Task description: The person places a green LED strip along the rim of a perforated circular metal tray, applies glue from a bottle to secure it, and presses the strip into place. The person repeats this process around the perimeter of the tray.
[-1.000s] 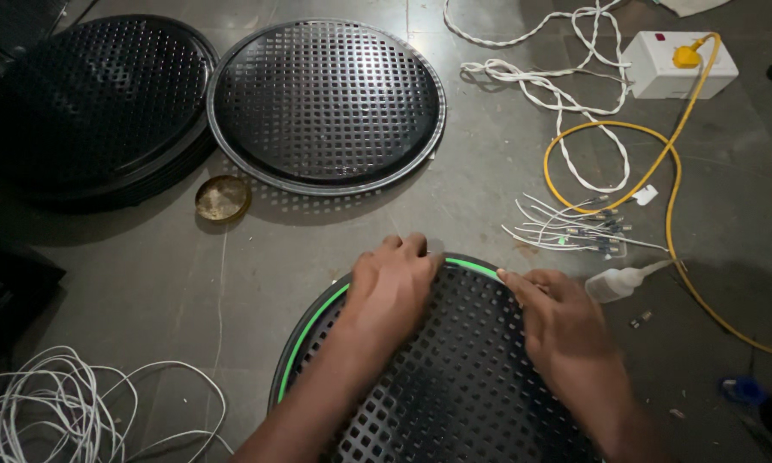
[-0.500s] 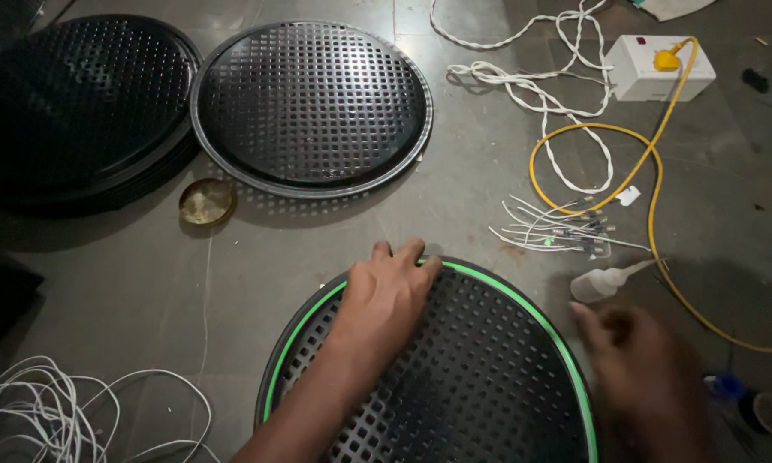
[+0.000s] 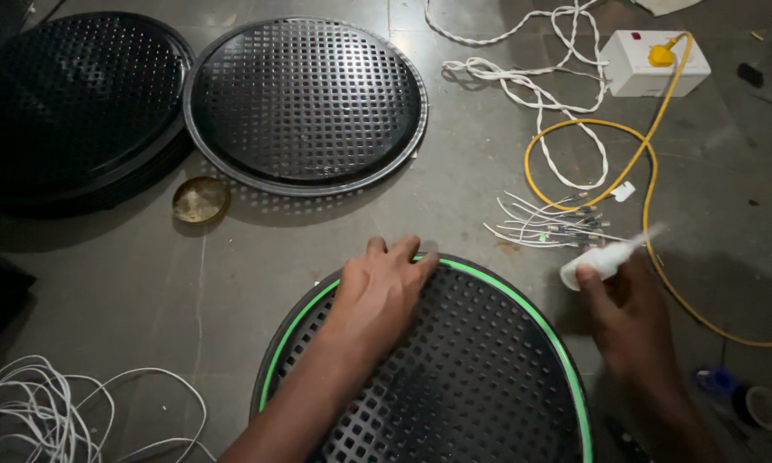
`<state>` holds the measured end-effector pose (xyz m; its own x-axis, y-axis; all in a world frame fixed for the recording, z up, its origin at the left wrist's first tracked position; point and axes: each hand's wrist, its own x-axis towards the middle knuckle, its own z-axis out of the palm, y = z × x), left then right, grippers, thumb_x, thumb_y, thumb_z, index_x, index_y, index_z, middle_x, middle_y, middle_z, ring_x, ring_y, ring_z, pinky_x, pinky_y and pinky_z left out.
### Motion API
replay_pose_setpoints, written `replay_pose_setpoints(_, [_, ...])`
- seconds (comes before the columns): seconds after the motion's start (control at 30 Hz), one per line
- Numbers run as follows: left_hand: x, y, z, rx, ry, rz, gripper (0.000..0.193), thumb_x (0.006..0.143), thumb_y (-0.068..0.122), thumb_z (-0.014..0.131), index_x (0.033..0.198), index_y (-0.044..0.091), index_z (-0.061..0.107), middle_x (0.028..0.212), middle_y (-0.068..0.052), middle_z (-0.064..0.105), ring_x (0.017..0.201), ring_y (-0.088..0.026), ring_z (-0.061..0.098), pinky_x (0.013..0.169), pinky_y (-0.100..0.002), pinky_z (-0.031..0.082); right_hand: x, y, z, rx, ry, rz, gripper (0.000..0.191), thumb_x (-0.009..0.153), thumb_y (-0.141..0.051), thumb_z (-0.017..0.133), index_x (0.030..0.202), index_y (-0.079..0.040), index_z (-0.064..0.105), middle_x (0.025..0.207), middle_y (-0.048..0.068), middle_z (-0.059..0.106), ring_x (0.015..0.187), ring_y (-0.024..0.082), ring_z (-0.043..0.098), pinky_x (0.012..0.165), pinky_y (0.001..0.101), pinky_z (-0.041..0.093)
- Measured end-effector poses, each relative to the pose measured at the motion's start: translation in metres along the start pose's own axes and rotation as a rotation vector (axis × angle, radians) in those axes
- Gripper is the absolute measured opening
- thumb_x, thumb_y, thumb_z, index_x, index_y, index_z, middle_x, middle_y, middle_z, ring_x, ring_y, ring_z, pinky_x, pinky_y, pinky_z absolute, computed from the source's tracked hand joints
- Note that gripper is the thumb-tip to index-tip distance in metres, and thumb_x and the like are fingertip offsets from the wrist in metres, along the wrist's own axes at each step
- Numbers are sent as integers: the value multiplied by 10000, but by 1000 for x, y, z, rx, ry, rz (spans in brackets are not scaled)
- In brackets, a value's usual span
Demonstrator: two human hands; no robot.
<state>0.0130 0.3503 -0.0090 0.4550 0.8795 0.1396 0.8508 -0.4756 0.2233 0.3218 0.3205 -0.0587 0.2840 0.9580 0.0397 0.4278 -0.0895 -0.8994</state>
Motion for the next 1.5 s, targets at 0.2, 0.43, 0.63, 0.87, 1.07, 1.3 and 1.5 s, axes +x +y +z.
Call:
replay_pose_setpoints(0.2, [2, -1, 4, -6, 3, -3, 386, 787, 68, 638, 1146, 185, 719, 1098, -88, 645, 935, -356, 646, 644, -461, 570, -8, -15, 13, 51, -163, -35, 442, 978, 9, 556, 1407, -98, 563, 1186, 91, 647, 1029, 157, 619, 860, 297, 525])
replay_pose_setpoints(0.43, [-1, -2, 5, -24, 2, -9, 387, 747, 79, 664, 1121, 164, 723, 1096, -85, 644, 932, -343, 648, 645, -456, 572, -19, -32, 14, -10, -245, -148, 480, 865, 166, 551, 1273, -73, 635, 1260, 88, 622, 1094, 194, 682, 908, 301, 589])
replay_pose_setpoints(0.63, [-1, -2, 4, -31, 43, 0, 352, 787, 82, 662, 1121, 171, 729, 1107, -95, 644, 931, -355, 649, 640, -475, 571, -23, -59, 12, -500, -221, -262, 602, 732, 162, 616, 1263, -118, 663, 1211, 108, 648, 1086, 249, 675, 909, 341, 555])
replay_pose_setpoints(0.87, [1, -1, 3, -17, 8, -3, 392, 771, 71, 670, 1147, 167, 720, 1152, -102, 638, 962, -367, 645, 657, -471, 578, -26, -73, 15, -587, -209, -350, 591, 721, 111, 638, 1258, -131, 681, 1179, 121, 645, 1088, 288, 649, 880, 376, 559])
replay_pose_setpoints(1.07, [1, -1, 2, -20, -5, -8, 395, 771, 61, 663, 1148, 163, 721, 1144, -104, 638, 963, -367, 647, 667, -466, 582, -29, -82, 16, -689, -160, -432, 511, 737, -12, 715, 1225, -164, 711, 1167, 106, 651, 1077, 294, 636, 863, 403, 534])
replay_pose_setpoints(1.3, [0, -1, 2, -40, 18, -5, 347, 812, 70, 643, 1133, 168, 733, 1110, -101, 650, 949, -357, 653, 669, -459, 578, -30, -89, 15, -762, -149, -532, 553, 700, -58, 729, 1244, -152, 694, 1206, 83, 659, 1131, 292, 611, 909, 432, 462])
replay_pose_setpoints(1.5, [3, -2, 1, -19, 2, 0, 377, 805, 73, 649, 1162, 170, 720, 1127, -106, 639, 942, -353, 655, 651, -445, 581, -28, -84, 16, -812, -153, -493, 529, 738, -58, 741, 1255, -160, 690, 1208, 85, 645, 1124, 287, 610, 924, 433, 473])
